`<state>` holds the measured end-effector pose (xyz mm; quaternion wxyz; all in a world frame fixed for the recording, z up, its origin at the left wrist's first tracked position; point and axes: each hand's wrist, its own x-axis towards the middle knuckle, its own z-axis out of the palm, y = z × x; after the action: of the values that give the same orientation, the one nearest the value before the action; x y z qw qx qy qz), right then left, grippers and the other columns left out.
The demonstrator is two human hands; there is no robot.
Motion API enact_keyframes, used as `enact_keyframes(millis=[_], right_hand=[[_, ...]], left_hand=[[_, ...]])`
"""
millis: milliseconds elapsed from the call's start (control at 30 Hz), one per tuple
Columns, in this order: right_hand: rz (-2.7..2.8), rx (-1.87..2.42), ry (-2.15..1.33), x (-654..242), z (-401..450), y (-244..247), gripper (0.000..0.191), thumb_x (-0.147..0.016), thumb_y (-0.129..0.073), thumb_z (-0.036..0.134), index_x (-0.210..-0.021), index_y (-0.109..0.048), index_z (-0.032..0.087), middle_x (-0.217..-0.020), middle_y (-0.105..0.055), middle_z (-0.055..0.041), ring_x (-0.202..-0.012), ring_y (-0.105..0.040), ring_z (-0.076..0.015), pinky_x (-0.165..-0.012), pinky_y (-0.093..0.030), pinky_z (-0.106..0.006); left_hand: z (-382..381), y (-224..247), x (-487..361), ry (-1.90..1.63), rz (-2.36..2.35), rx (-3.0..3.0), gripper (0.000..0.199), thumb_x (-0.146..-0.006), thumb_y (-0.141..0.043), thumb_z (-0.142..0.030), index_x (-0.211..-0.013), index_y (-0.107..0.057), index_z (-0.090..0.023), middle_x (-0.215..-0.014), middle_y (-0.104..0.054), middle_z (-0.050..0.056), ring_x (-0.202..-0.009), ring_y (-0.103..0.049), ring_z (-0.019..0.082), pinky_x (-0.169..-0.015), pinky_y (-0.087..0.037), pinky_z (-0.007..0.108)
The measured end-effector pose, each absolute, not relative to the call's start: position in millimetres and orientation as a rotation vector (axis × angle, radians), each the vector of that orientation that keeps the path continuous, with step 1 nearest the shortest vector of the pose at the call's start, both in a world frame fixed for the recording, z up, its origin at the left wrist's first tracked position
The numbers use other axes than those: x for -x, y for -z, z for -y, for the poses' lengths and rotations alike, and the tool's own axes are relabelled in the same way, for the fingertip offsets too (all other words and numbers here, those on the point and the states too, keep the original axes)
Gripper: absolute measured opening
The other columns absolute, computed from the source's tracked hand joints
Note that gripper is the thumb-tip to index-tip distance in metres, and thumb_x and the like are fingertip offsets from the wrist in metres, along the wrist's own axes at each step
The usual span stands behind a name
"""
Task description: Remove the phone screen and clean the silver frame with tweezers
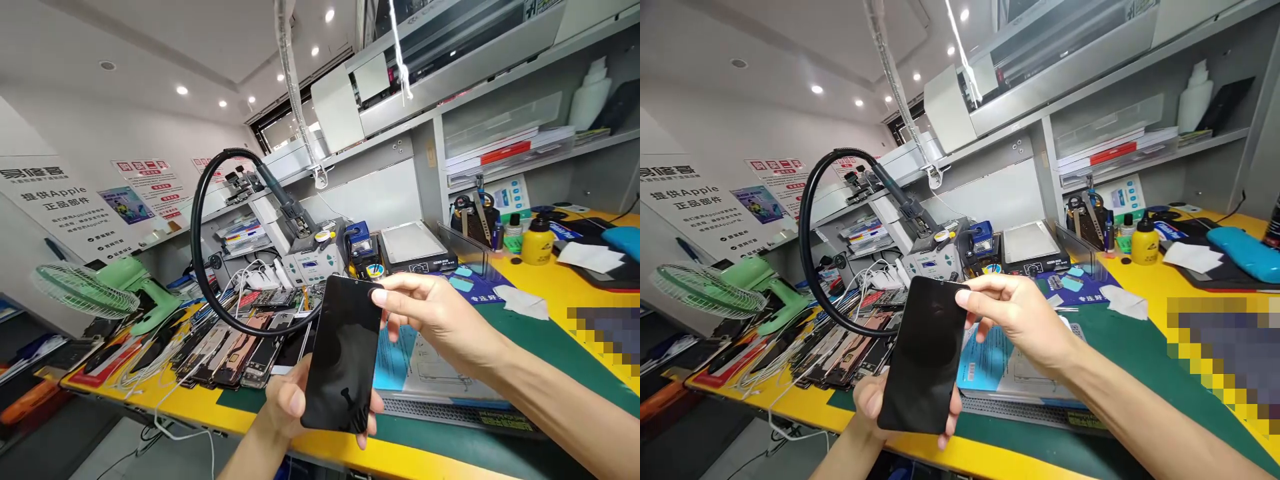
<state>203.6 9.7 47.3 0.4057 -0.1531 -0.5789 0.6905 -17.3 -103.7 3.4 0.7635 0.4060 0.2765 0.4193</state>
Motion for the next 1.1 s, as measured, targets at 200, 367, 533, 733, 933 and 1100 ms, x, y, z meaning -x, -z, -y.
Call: enact_keyframes(millis=[200,367,533,733,933,1100], right_hand=[[1.472,0.345,-1.750,-207,-12,-47,0.025,-0.083,-0.079,0.044,-0.079,-0.075,0.020,-0.070,-0.063,-0.0007,-0.067,-0.059,-0.0158,-0.059,-0.050,-0.027],[1.487,0.353,-1.759,-208,-12,-50,0.025,-0.086,-0.076,0.042,-0.075,-0.073,0.019,-0.072,-0.064,-0.0018,-0.069,-0.060,-0.0161,-0.059,-0.049,-0.026],[1.456,0.316,-1.790,-208,-13,-48,0.026,-0.090,-0.072,0.040,-0.075,-0.073,0.019,-0.071,-0.064,-0.0013,-0.070,-0.060,-0.0146,-0.058,-0.049,-0.024],[1.436,0.284,-1.769,-207,-18,-45,0.031,-0.093,-0.068,0.042,-0.079,-0.075,0.016,-0.074,-0.067,-0.0037,-0.069,-0.060,-0.0136,-0.057,-0.049,-0.023],[1.478,0.367,-1.519,-210,-11,-48,0.021,-0.084,-0.080,0.037,-0.102,-0.080,0.024,-0.067,-0.069,0.0014,-0.059,-0.059,-0.0112,-0.057,-0.051,-0.023],[1.559,0.375,-1.292,-211,1,-52,0.010,-0.084,-0.077,0.027,-0.094,-0.080,0.026,-0.071,-0.073,0.0018,-0.057,-0.061,-0.0094,-0.055,-0.052,-0.019]], left_hand=[[97,-1,15,-0.885,-0.546,-0.840,0.083,-0.053,-0.082,-0.039,-0.130,-0.067,-0.012,-0.109,-0.076,0.019,-0.091,-0.073,0.030,-0.079,-0.055,0.038],[92,-1,16,-0.861,-0.528,-0.816,0.083,-0.053,-0.084,-0.039,-0.130,-0.068,-0.010,-0.108,-0.076,0.020,-0.090,-0.072,0.031,-0.080,-0.056,0.038],[90,-3,16,-0.853,-0.506,-0.808,0.085,-0.054,-0.085,-0.037,-0.132,-0.065,-0.011,-0.108,-0.076,0.020,-0.093,-0.072,0.030,-0.082,-0.056,0.039],[87,-8,12,-0.837,-0.478,-0.801,0.083,-0.054,-0.081,-0.040,-0.128,-0.065,-0.005,-0.107,-0.074,0.020,-0.090,-0.071,0.030,-0.079,-0.057,0.040],[88,-2,14,-0.847,-0.451,-0.834,0.080,-0.053,-0.078,-0.046,-0.122,-0.068,-0.006,-0.097,-0.075,0.018,-0.085,-0.070,0.029,-0.076,-0.055,0.036],[91,0,19,-0.778,-0.474,-0.852,0.082,-0.051,-0.079,-0.048,-0.122,-0.070,-0.007,-0.095,-0.076,0.016,-0.085,-0.071,0.028,-0.079,-0.055,0.036]])
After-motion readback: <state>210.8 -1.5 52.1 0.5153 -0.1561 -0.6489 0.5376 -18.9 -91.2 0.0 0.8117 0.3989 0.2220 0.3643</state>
